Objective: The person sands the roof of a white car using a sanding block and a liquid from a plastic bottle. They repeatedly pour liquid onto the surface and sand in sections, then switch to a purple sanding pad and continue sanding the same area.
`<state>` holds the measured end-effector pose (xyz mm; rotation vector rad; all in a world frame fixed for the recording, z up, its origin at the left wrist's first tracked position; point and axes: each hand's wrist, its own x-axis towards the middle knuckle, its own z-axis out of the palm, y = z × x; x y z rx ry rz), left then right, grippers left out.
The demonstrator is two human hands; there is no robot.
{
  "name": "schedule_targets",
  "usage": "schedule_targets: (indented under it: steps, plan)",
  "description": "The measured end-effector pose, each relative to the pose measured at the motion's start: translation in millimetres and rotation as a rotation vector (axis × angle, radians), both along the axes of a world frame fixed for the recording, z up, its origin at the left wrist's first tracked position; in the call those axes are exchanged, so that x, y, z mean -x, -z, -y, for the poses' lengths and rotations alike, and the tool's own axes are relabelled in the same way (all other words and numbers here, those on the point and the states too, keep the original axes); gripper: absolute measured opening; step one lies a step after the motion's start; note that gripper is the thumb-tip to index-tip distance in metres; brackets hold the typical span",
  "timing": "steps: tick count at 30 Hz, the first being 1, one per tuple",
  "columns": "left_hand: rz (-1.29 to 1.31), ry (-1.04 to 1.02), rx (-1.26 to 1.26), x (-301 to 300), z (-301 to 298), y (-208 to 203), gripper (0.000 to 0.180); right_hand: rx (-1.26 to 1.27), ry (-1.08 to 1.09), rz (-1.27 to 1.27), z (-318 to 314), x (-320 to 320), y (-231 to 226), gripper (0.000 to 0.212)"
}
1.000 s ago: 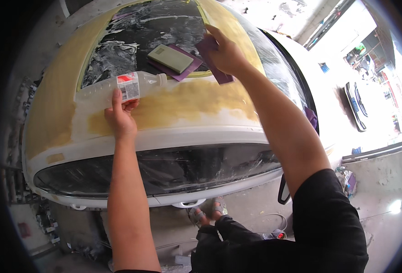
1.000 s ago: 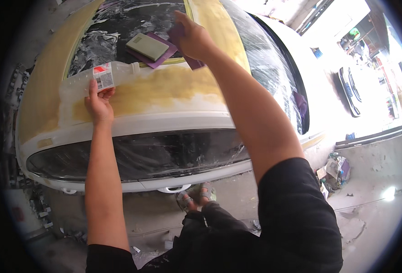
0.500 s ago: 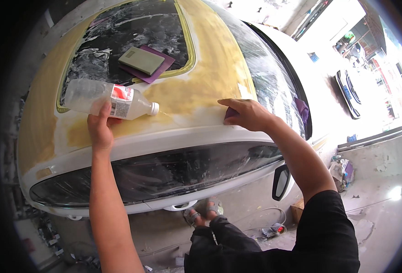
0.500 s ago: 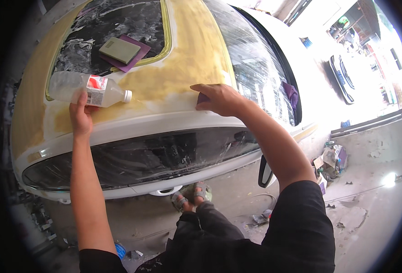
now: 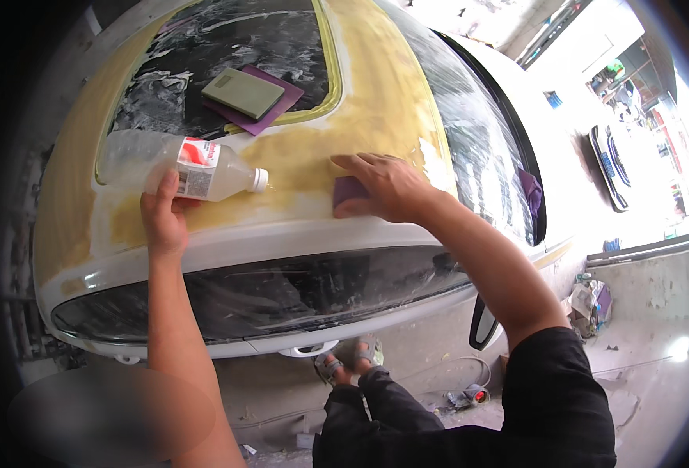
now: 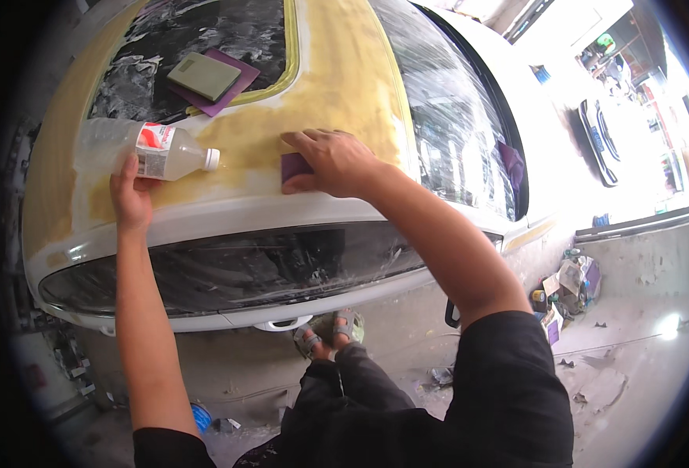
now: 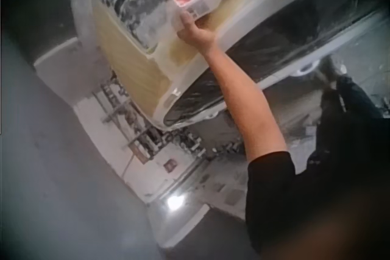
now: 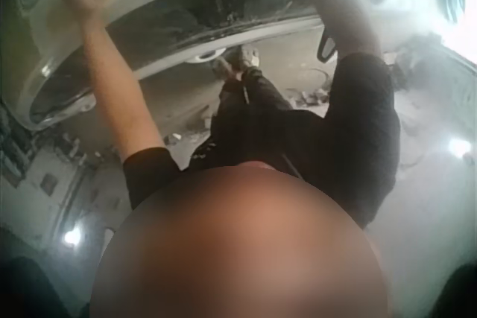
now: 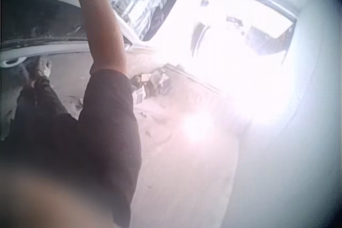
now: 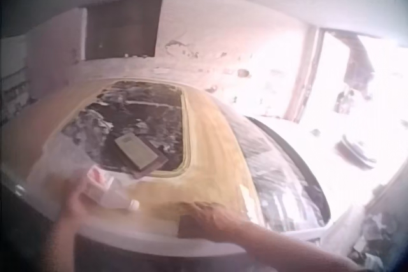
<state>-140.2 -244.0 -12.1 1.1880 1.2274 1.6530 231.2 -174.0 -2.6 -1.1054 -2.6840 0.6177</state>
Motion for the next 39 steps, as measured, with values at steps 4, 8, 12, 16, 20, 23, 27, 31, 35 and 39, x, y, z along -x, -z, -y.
schedule_targets:
  steps: [4,8,12,16,20,23,27,31,35,39]
  plan:
    - [0.022,-0.020,-0.016,-1,2,-2,0.041,0.079,0.102,0.043,-1,-82,4,0.082]
    - [0.061,-0.035,-0.036,-4,2,-1,0.042,0.108,0.203,0.092,-1,-130,13,0.084]
    - [0.030,-0.097,-0.027,-5,0,1,0.041,-0.030,0.088,-0.009,-4,-80,19,0.086]
    - [0.081,-0.120,-0.105,-8,0,-2,0.038,-0.031,0.017,-0.039,3,22,-3,0.085]
    - [0.162,-0.218,-0.118,1,4,-7,0.039,-0.096,-0.036,0.004,17,118,-20,0.076]
    - [0.104,-0.286,-0.100,39,21,-11,0.041,-0.059,-0.048,0.035,15,109,-23,0.069]
    - [0.073,-0.385,-0.095,119,51,-14,0.039,-0.039,-0.006,0.012,10,14,-16,0.072]
    - [0.051,-0.504,-0.078,184,68,-8,0.040,0.003,0.050,0.030,10,8,-12,0.078]
    - [0.061,-0.583,-0.034,231,72,-10,0.046,-0.105,-0.083,0.037,17,113,-21,0.073]
    - [0.041,-0.652,0.009,269,67,-17,0.048,-0.135,-0.149,0.032,33,249,-32,0.059]
